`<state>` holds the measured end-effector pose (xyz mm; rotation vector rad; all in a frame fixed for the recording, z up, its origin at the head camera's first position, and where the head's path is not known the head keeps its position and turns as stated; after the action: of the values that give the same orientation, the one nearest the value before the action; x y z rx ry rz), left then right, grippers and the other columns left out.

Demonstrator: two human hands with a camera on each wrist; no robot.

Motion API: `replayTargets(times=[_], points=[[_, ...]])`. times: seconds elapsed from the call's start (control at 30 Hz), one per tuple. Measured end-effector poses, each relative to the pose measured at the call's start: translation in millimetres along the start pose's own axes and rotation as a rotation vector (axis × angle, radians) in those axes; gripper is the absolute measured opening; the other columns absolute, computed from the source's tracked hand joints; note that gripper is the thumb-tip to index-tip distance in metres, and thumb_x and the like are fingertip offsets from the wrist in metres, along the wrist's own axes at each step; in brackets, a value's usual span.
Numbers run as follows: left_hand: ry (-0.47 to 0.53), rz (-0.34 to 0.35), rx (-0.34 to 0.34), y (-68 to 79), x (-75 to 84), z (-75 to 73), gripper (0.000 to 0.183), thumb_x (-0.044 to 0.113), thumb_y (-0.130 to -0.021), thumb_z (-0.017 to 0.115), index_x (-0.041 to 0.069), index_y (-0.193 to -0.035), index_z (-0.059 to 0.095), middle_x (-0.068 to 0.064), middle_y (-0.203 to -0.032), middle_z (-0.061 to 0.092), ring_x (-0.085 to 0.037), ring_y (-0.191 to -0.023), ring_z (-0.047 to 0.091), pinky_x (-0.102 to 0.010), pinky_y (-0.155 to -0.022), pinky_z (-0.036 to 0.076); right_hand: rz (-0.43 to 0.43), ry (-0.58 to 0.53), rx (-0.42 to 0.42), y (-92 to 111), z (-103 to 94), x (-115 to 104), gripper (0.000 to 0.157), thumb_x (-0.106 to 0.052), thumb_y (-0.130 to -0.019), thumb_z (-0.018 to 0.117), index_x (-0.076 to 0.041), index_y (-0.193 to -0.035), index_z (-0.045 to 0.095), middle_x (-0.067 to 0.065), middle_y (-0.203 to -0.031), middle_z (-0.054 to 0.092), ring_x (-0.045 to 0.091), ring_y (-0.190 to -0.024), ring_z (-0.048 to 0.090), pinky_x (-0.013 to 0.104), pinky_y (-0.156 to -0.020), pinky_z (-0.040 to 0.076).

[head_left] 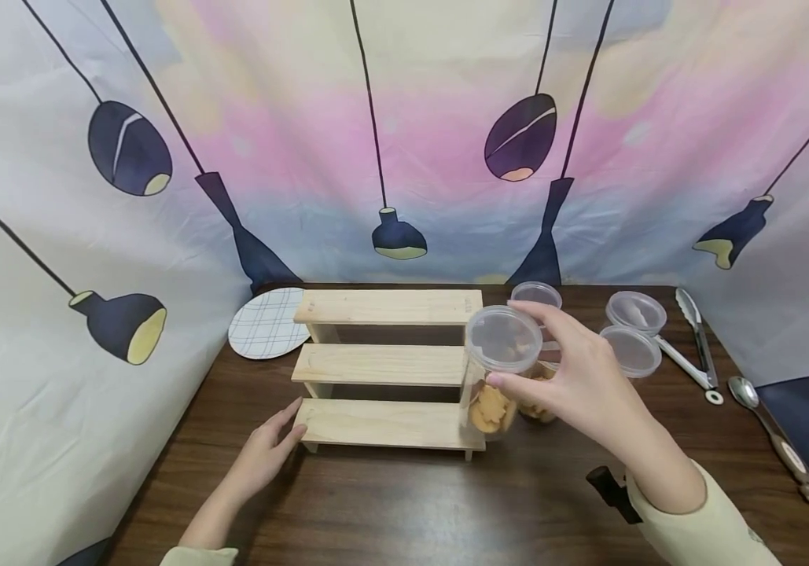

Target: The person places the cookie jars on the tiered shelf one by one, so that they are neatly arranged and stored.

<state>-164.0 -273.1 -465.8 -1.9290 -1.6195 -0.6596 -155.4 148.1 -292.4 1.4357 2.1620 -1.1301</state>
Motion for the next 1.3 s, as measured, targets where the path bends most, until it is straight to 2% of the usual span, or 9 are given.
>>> replayTargets(times=[0.2,0.4,0.7,1.07,1.3], points=[[0.001,0.007,-0.003,-0.2,-0.3,0.2,0.052,0.025,-0.1,0.054,-0.005,-0.142,0.043,-0.028,-0.139,0.044,-0.044,-0.129,0.039,-0.058,-0.103,0.032,-0.04,-0.03,-0.002,-15.6,11.4,-5.6,0.08,-0.059,-0.067,0.08,-0.034,-0.136,0.05,-0.011,-0.122,0.057,0.009,-0.089,0.065,0.026,-0.068,0.055],[-0.013,-0.001,-0.004,-0.5,-3.3,-3.1,0.053,0.026,-0.101,0.054,-0.004,-0.142,0.042,-0.028,-0.139,0.044,-0.051,-0.128,0.035,-0.062,-0.103,0.028,-0.109,-0.074,-0.015,-35.3,28.5,-18.9,0.083,-0.061,-0.068,0.078,-0.027,-0.139,0.049,-0.01,-0.126,0.055,0.008,-0.092,0.065,0.029,-0.074,0.054],[-0.013,-0.002,-0.003,0.1,-1.1,-3.6,0.052,0.025,-0.101,0.053,-0.004,-0.142,0.042,-0.029,-0.139,0.043,-0.049,-0.128,0.037,-0.061,-0.103,0.029,-0.121,-0.118,-0.064,-57.1,44.8,-38.5,0.081,-0.065,-0.07,0.074,-0.031,-0.138,0.048,-0.015,-0.129,0.052,0.012,-0.098,0.063,0.027,-0.074,0.054],[-0.007,-0.001,-0.01,-0.4,2.3,-2.1,0.052,0.025,-0.101,0.053,-0.005,-0.142,0.042,-0.029,-0.139,0.043,-0.046,-0.129,0.038,-0.06,-0.103,0.03,-0.122,-0.15,-0.021,-85.8,55.9,-48.8,0.082,-0.066,-0.068,0.075,-0.03,-0.138,0.049,-0.014,-0.123,0.056,0.006,-0.098,0.061,0.027,-0.079,0.052],[0.01,0.014,0.0,-0.6,1.9,-1.2,0.052,0.023,-0.1,0.055,-0.006,-0.141,0.043,-0.029,-0.139,0.044,-0.044,-0.129,0.039,-0.058,-0.103,0.031,-0.149,-0.208,-0.017,-105.0,67.8,-60.4,0.082,-0.063,-0.068,0.077,-0.027,-0.137,0.051,-0.013,-0.122,0.057,0.006,-0.094,0.061,0.024,-0.075,0.053]])
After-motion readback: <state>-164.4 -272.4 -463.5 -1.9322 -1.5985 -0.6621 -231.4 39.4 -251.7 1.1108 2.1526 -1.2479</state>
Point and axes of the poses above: each hand's wrist, its own y-axis away from the middle knuckle, its own z-axis out of the palm, x = y × z, the point moved 4 cm from there along -y, towards the middle knuckle
